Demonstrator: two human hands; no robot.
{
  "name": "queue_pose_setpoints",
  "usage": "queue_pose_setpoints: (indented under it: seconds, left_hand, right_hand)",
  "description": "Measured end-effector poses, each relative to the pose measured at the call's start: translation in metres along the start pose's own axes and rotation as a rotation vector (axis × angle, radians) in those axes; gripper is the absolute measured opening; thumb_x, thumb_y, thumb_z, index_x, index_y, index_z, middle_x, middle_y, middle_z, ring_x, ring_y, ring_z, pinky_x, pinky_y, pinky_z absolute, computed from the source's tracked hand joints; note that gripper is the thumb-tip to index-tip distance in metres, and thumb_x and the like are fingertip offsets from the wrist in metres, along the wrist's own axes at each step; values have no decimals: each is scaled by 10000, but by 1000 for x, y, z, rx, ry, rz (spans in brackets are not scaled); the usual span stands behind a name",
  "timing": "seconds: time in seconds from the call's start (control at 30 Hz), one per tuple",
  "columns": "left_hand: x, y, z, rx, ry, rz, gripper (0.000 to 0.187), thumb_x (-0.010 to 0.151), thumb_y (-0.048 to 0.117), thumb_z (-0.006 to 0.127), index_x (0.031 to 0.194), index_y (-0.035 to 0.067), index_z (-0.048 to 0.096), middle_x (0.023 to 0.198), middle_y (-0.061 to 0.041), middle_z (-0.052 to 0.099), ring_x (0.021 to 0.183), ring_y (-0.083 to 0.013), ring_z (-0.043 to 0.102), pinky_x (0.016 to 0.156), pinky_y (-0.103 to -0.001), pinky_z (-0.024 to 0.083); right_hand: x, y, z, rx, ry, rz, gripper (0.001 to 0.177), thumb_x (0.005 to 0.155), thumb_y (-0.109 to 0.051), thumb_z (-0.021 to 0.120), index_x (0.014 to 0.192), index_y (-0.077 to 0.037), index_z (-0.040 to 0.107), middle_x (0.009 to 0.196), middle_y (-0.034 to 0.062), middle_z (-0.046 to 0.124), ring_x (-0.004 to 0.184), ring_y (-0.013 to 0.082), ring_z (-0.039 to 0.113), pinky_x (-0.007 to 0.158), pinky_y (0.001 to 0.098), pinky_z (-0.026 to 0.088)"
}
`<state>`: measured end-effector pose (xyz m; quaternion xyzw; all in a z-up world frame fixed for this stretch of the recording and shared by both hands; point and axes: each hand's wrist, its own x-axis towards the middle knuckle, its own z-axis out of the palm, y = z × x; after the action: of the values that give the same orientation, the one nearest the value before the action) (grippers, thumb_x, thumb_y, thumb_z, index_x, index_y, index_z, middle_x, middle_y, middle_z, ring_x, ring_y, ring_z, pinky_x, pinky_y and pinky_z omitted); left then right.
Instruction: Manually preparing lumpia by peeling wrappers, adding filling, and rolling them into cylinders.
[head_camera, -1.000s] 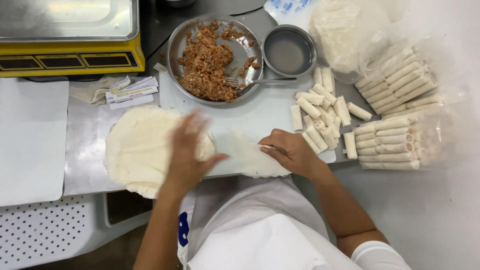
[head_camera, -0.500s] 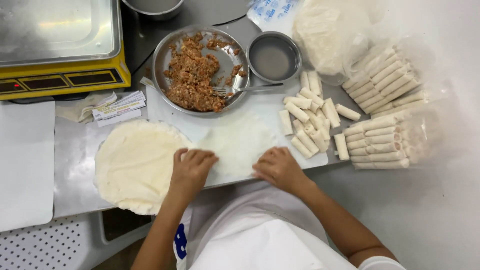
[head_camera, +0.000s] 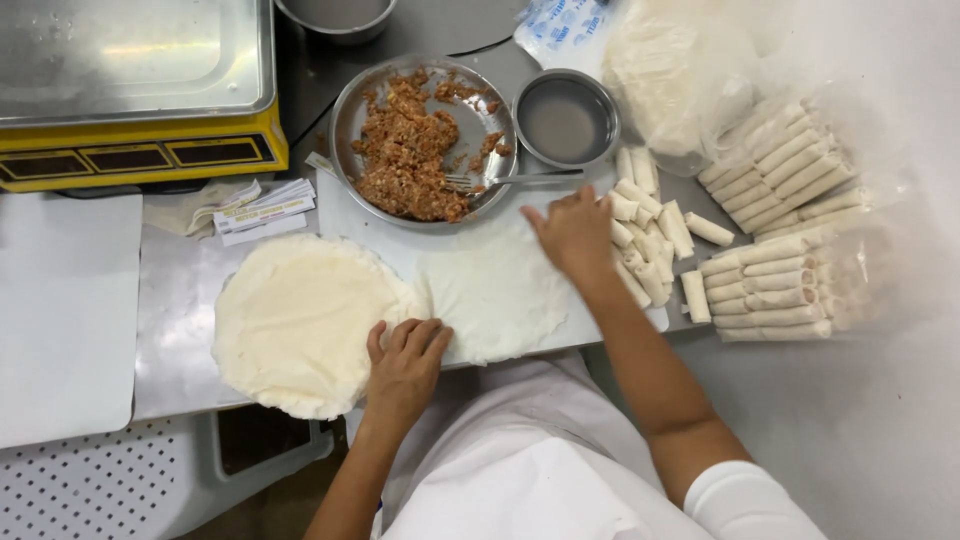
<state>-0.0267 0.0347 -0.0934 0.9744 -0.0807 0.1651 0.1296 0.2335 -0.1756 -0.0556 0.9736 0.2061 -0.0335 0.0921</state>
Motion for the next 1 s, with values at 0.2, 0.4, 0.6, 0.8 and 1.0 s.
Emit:
queue_pose_setpoints:
  seconds: [0.2,0.4,0.6,0.8,1.0]
  left_hand:
    - [-2,3,-2,41,7,-2,318,924,133,635,1232,212,657,1215,-38,621,1216,-234,548,1081,-582,234]
    - [3,13,-1,-41,78,14,261,938,231,655,1198,218,673,1247,-26,601,1195,-243,538,1036,-555,283]
    - [34,49,21,-278,60,311,495,779,299,798,1248,208,669,1283,-72,624,1189,-298,588,991,-542,410]
    - [35,43,29,-300,186,370,190,1037,232,543,1167,212,680,1141,-35,639,1075,-235,637,955,-464,461]
    - [41,42,28,-294,237,390,175,1030,202,537,1077,192,705,1053,-26,630,976,-221,651,925,-445,495]
  right_hand:
    - [-57,-72,-21,306,204,-482,736,992,-702,400,1502,-180,497,1545,80,521,1480,446,329,981,637,405]
    - [-4,8,11,172,295,-207,495,1064,-573,454,1173,-174,727,1147,29,724,1194,337,596,880,567,438]
    - [52,-1,6,-2,661,-342,228,864,-268,762,1077,-197,722,840,13,684,848,241,602,672,369,423]
    - [63,13,-31,79,637,-335,145,932,-151,669,966,-241,777,758,9,655,637,217,603,622,340,408]
    - [100,-15,2,-22,850,-334,114,920,-163,649,954,-267,680,818,-36,535,621,163,601,598,339,379]
